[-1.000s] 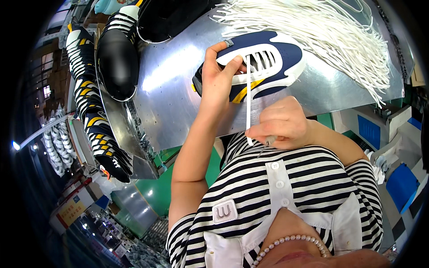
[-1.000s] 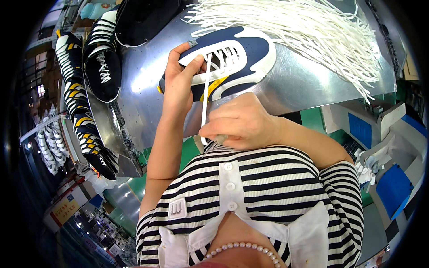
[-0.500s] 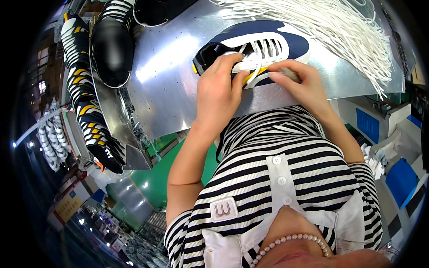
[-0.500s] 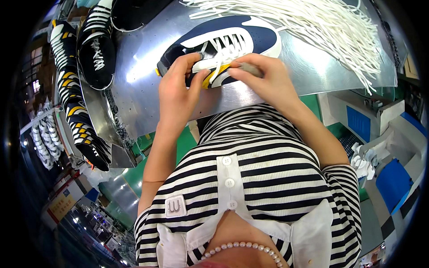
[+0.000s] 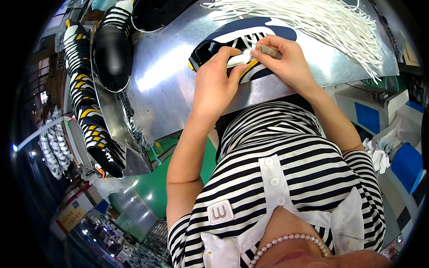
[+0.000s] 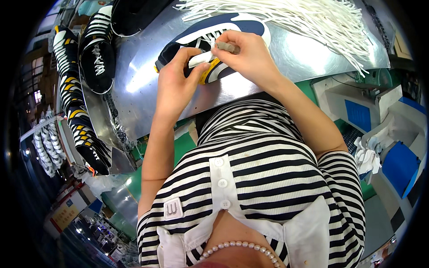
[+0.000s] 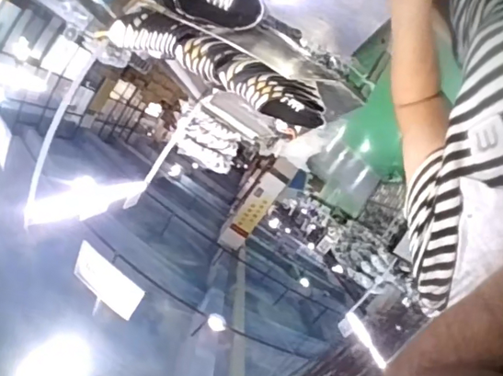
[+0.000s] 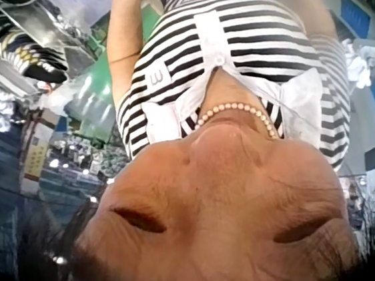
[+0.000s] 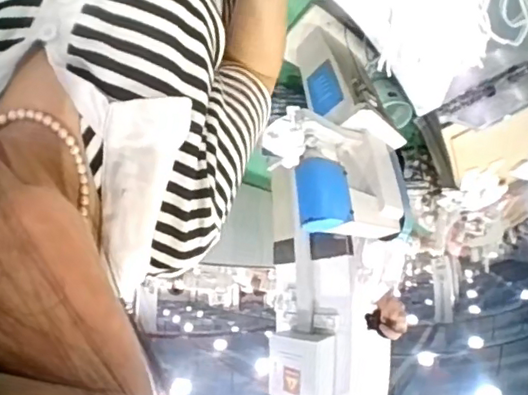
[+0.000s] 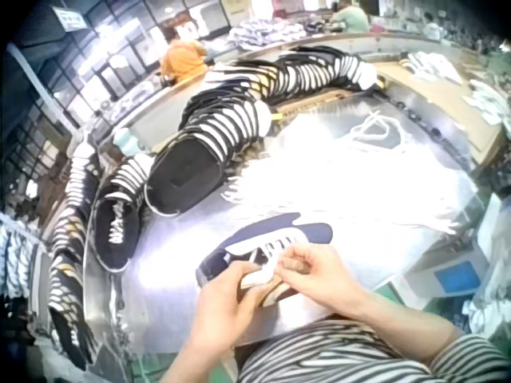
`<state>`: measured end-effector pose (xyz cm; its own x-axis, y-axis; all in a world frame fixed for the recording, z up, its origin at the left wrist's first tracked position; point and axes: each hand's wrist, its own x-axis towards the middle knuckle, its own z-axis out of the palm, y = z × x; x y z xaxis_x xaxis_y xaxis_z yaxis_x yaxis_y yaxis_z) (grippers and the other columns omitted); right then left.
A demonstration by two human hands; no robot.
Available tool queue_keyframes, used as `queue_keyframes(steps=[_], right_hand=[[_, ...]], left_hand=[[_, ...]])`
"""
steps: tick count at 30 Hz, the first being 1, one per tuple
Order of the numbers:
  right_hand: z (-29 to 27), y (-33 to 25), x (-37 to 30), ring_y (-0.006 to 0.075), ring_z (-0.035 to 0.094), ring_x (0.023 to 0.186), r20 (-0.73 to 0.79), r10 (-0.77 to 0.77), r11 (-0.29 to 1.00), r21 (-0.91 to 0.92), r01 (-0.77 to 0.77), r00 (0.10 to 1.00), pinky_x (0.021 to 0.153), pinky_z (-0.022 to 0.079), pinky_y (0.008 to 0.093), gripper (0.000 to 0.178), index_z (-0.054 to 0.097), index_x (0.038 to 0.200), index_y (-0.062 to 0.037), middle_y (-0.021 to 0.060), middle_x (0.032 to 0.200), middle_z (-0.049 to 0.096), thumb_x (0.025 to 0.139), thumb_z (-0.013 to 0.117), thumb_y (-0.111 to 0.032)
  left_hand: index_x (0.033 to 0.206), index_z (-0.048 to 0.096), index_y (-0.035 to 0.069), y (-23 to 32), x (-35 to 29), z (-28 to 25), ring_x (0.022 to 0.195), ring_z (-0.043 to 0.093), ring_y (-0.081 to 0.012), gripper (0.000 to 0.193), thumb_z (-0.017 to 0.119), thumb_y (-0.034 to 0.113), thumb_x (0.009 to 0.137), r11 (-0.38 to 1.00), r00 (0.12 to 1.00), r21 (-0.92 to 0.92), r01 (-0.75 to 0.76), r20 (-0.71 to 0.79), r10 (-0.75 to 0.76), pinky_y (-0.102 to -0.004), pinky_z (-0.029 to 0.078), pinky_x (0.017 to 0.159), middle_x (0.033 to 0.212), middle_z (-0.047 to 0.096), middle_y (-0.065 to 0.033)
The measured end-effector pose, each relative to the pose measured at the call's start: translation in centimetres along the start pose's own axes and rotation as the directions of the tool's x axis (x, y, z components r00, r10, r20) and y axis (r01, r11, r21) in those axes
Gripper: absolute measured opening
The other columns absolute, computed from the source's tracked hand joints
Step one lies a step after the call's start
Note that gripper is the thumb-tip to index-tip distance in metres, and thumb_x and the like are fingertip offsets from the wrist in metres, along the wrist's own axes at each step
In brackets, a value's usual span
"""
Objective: The person laces several shoe components at a workbench, threading white laces through the eyelets of blue and yellow shoe uppers using a small metal hook tool.
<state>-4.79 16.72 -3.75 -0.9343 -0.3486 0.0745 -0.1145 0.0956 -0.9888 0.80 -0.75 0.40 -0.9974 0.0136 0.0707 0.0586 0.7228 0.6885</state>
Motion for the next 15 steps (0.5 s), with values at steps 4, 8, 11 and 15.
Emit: queue_keyframes(steps=[4,8,11,15], right_hand=[[-0.5,-1.2,0.1,0.0087,0.053,0.062,0.014,0.034,0.999,-0.023,-0.033,0.999,0.056,0.041,0.0244,0.025,0.061,0.099,-0.0019,0.0036,0.071,0.063,0.088,0.070,-0.023],[-1.2,-0.8,-2.2,0.0117,0.056,0.064,0.059,0.003,1.000,-0.005,-0.003,0.998,0.058,0.043,0.0261,0.023,0.055,0.103,-0.0009,0.0067,0.077,0.065,0.093,0.064,-0.019],[-1.7,-0.8,-3.3,0.0137,0.059,0.066,0.120,0.079,0.996,-0.056,-0.073,0.990,0.059,0.045,0.0274,0.018,0.054,0.100,-0.0004,0.0082,0.079,0.065,0.095,0.061,-0.016],[-2.0,-0.6,-3.2,0.0148,0.060,0.065,0.138,0.101,0.993,-0.079,-0.091,0.985,0.059,0.045,0.0279,0.016,0.054,0.096,-0.0002,0.0084,0.074,0.064,0.094,0.060,-0.014]], left_hand=[[0.102,0.062,0.004,0.7,0.3,0.8,0.062,0.065,-0.0226,0.031,0.073,0.027,0.085,0.990,0.998,0.124,0.063,-0.034,-0.060,-0.0341,0.048,0.060,0.078,0.068,-0.0126],[0.100,0.062,0.006,0.8,0.2,1.1,0.059,0.063,-0.0248,0.036,0.075,0.035,0.083,0.973,0.992,0.200,0.111,-0.077,-0.097,-0.0347,0.047,0.058,0.073,0.067,-0.0118],[0.101,0.063,0.007,0.9,-0.1,1.2,0.060,0.063,-0.0263,0.036,0.075,0.035,0.082,0.964,0.989,0.226,0.141,-0.083,-0.125,-0.0349,0.047,0.057,0.074,0.068,-0.0116],[0.104,0.064,0.008,0.9,0.0,1.4,0.061,0.064,-0.0264,0.034,0.075,0.033,0.083,0.972,0.993,0.213,0.097,-0.081,-0.081,-0.0352,0.048,0.058,0.076,0.069,-0.0105]])
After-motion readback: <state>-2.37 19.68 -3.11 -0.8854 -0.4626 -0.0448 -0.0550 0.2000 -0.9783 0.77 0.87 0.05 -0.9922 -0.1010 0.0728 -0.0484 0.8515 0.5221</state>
